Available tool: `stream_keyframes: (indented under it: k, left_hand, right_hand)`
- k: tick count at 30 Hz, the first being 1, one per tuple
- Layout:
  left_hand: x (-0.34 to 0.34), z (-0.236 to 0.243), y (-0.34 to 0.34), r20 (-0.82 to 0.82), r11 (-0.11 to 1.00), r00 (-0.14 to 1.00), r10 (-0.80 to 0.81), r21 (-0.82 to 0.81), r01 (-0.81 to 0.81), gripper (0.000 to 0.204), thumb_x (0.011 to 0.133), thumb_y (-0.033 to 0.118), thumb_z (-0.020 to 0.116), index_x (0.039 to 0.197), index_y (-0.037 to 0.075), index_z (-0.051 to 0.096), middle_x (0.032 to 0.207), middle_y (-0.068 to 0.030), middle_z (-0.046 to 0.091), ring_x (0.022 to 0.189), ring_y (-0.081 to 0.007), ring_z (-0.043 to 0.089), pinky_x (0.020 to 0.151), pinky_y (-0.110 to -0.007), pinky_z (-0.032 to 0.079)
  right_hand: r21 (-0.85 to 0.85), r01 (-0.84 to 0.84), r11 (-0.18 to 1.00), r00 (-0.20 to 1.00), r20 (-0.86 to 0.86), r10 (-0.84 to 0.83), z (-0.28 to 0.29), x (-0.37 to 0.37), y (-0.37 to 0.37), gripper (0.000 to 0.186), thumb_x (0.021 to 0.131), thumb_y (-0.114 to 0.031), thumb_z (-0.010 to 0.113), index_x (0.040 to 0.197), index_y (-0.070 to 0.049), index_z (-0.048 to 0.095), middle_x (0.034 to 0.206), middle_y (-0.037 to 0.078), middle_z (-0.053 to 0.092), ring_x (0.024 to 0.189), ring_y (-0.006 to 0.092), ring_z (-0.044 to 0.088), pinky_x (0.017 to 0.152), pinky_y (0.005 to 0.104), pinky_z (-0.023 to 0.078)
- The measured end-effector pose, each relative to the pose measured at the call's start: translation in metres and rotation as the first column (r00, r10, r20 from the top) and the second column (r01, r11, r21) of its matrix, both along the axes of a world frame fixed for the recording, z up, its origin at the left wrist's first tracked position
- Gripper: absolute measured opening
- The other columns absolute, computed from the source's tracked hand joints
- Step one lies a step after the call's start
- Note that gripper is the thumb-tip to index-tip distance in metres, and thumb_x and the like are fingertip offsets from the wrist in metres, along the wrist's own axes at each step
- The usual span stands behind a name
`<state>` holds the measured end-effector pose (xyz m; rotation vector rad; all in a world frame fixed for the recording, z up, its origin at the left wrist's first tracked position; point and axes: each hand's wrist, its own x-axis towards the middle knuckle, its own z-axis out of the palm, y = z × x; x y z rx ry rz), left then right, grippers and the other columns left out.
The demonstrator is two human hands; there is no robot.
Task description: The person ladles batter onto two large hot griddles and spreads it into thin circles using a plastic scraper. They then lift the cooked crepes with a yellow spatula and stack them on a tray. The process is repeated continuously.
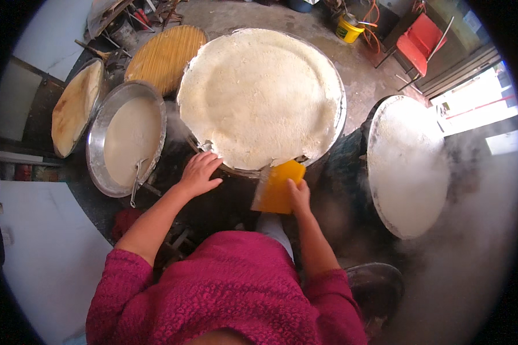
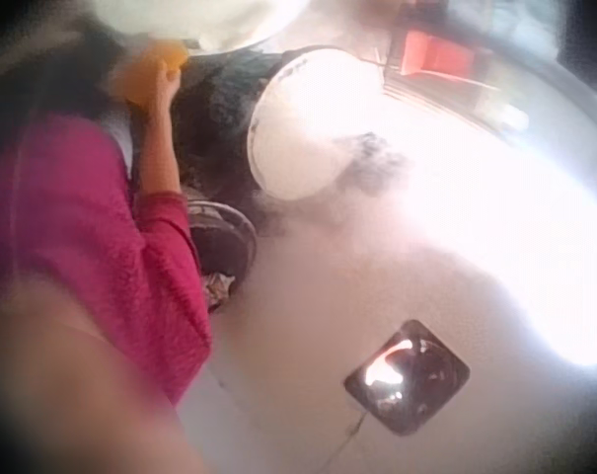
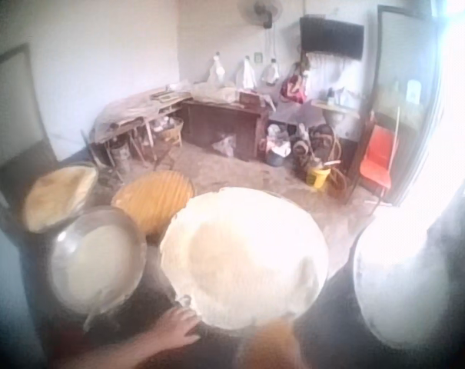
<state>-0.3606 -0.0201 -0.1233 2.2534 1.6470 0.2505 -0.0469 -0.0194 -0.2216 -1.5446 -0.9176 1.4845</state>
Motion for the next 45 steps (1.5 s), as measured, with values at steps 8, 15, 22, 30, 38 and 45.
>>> stream_keyframes:
  k: [8, 15, 22, 30, 38, 45]
  left_hand:
    - [0.049, 0.019, 0.080, -0.192, 0.952, 0.967, -0.166, 0.224, 0.208, 0.030, 0.064, 0.015, 0.067, 0.092, 0.012, 0.059, 0.107, -0.0064, 0.054, 0.116, -0.0262, 0.042, 0.102, -0.045, 0.027]
    - [0.058, 0.076, 0.142, -0.255, 0.934, 0.945, -0.207, 0.237, 0.268, 0.006, 0.064, 0.010, 0.062, 0.069, 0.013, 0.063, 0.079, -0.0037, 0.062, 0.104, -0.0230, 0.053, 0.097, -0.044, 0.033]
    - [0.050, 0.130, 0.165, -0.123, 0.922, 0.981, -0.151, 0.341, 0.184, 0.011, 0.064, 0.005, 0.061, 0.074, 0.009, 0.063, 0.085, -0.0070, 0.064, 0.100, -0.0245, 0.056, 0.090, -0.040, 0.039]
    - [0.064, 0.099, 0.077, -0.015, 0.853, 0.993, -0.114, 0.512, 0.106, 0.022, 0.057, 0.005, 0.064, 0.078, 0.007, 0.060, 0.083, -0.0069, 0.060, 0.088, -0.0248, 0.059, 0.073, -0.036, 0.047]
    - [0.072, 0.068, 0.062, 0.096, 0.909, 0.955, -0.281, 0.346, 0.233, 0.016, 0.061, 0.007, 0.062, 0.076, 0.009, 0.057, 0.081, -0.0065, 0.060, 0.077, -0.0253, 0.060, 0.063, -0.035, 0.048]
    - [0.070, 0.120, 0.064, 0.351, 0.976, 0.910, -0.219, 0.071, 0.207, 0.015, 0.074, 0.019, 0.059, 0.070, 0.006, 0.054, 0.064, -0.0150, 0.057, 0.064, -0.0332, 0.058, 0.055, -0.041, 0.046]
  right_hand:
    - [-0.085, -0.072, 0.994, 0.923, -0.384, 0.034, 0.028, -0.028, 0.023, 0.027, 0.087, -0.016, 0.054, 0.107, 0.001, 0.050, 0.093, 0.005, 0.058, 0.081, 0.0122, 0.055, 0.072, 0.0259, 0.044]
    - [-0.081, -0.114, 0.990, 0.941, -0.329, 0.082, 0.035, 0.008, 0.025, 0.025, 0.087, -0.017, 0.054, 0.105, 0.000, 0.051, 0.091, 0.004, 0.058, 0.078, 0.0117, 0.054, 0.070, 0.0258, 0.045]
    - [-0.060, -0.095, 0.994, 0.953, -0.294, 0.074, 0.027, 0.040, 0.033, 0.025, 0.086, -0.015, 0.055, 0.105, 0.001, 0.050, 0.091, 0.005, 0.058, 0.077, 0.0128, 0.055, 0.070, 0.0272, 0.046]
    - [-0.084, 0.015, 0.996, 0.983, -0.182, -0.031, 0.020, 0.057, 0.022, 0.025, 0.086, -0.014, 0.054, 0.105, 0.001, 0.050, 0.091, 0.005, 0.058, 0.078, 0.0129, 0.055, 0.070, 0.0270, 0.046]
    - [-0.084, 0.213, 0.973, 0.965, -0.136, -0.223, 0.017, 0.027, -0.026, 0.023, 0.087, -0.017, 0.053, 0.104, -0.001, 0.051, 0.090, 0.004, 0.058, 0.078, 0.0127, 0.055, 0.070, 0.0265, 0.045]
    - [-0.123, 0.395, 0.911, 0.909, -0.096, -0.407, 0.015, -0.012, -0.063, 0.023, 0.087, -0.019, 0.053, 0.103, -0.003, 0.052, 0.090, 0.005, 0.057, 0.078, 0.0151, 0.055, 0.069, 0.0287, 0.045]
